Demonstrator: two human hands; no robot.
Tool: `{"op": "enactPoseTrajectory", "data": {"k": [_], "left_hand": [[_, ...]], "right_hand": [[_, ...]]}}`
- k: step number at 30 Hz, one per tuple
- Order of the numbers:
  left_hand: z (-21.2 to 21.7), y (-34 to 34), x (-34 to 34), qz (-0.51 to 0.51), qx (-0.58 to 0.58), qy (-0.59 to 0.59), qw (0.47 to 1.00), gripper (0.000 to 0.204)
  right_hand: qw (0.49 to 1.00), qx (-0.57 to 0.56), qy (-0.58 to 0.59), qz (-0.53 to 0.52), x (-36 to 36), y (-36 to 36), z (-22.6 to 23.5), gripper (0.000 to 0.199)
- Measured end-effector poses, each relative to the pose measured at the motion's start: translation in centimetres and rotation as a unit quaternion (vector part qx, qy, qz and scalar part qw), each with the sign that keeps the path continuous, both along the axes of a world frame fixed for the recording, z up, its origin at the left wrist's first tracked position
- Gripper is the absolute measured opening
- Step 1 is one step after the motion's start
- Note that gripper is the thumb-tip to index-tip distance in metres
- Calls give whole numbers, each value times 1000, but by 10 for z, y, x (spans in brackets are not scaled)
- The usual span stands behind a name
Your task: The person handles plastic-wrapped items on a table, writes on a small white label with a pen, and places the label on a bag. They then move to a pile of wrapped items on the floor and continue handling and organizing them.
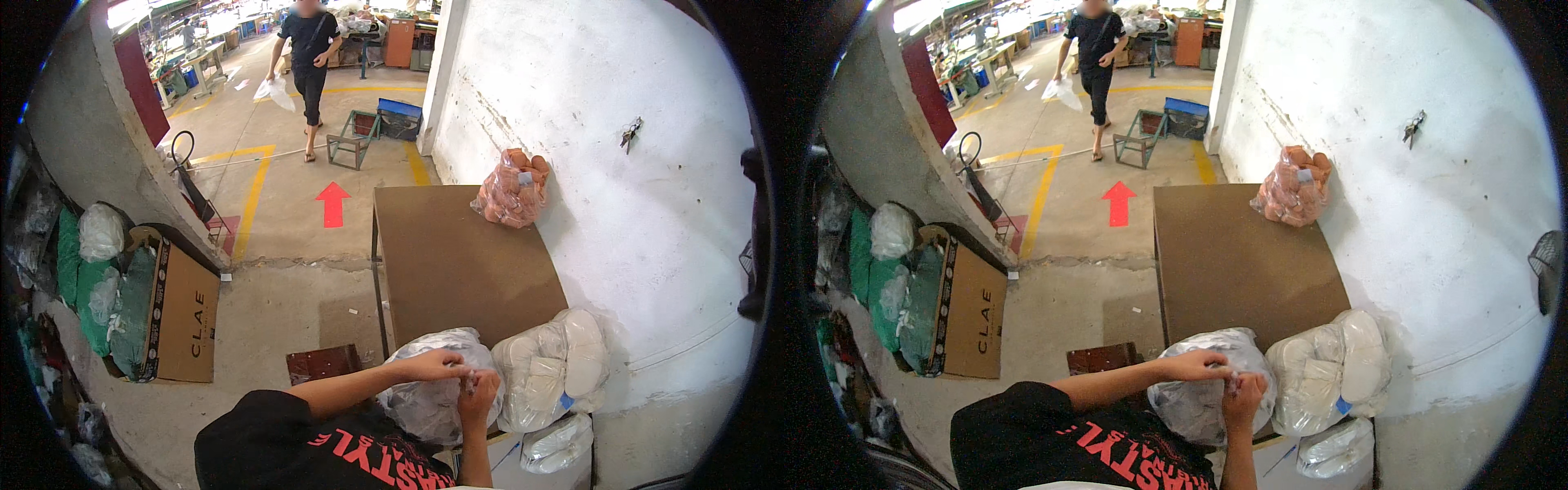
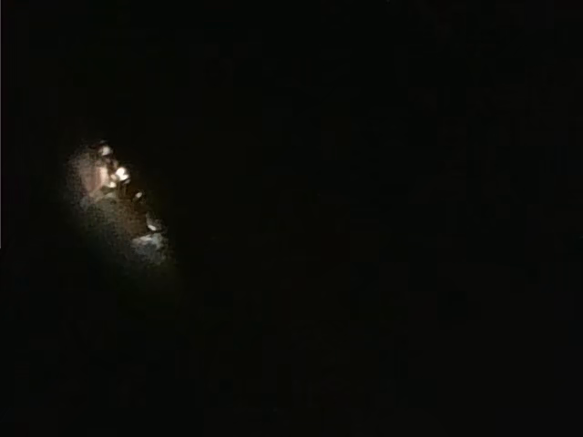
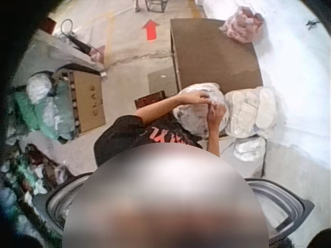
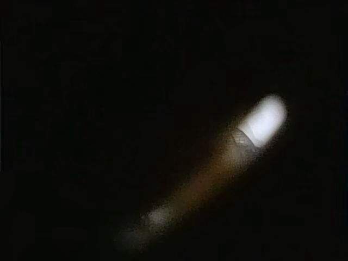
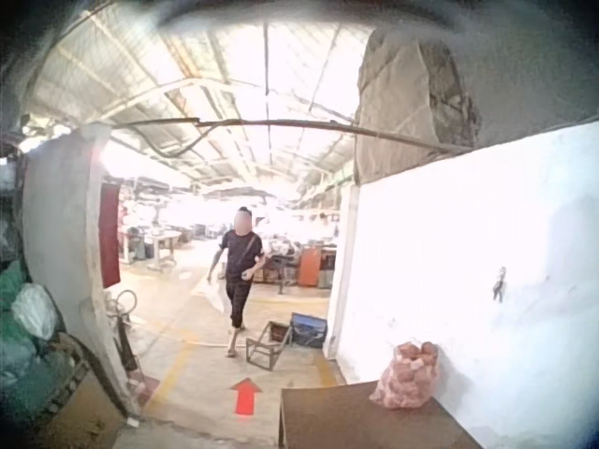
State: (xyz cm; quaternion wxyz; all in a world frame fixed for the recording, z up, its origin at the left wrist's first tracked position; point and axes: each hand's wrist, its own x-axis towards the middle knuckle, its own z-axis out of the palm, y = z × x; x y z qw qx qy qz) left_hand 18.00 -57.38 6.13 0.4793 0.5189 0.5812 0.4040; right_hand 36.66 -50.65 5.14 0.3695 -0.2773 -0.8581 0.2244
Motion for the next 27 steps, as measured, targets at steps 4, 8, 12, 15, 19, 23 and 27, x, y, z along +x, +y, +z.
{"op": "enactPoseTrajectory", "data": {"k": [4,8,12,15,19,23,27], "left_hand": [[16,17,-3,159,-44,-122,979,34],[39,35,-19,256,-2,-150,955,25],[68,50,-66,305,115,-134,936,19],[88,71,-100,306,199,-141,920,24],[86,102,-140,379,227,-17,897,20],[52,123,-186,451,235,200,838,19],[41,134,-234,488,56,279,825,27]], "right_hand": [[998,48,21,48,-36,23,2,28],[990,102,44,83,-77,45,31,25],[983,140,55,106,-133,66,69,19],[984,138,66,89,-170,89,89,16],[979,130,79,134,-213,123,92,12],[979,150,28,138,-250,143,75,10],[975,200,1,93,-281,143,62,19]]}}
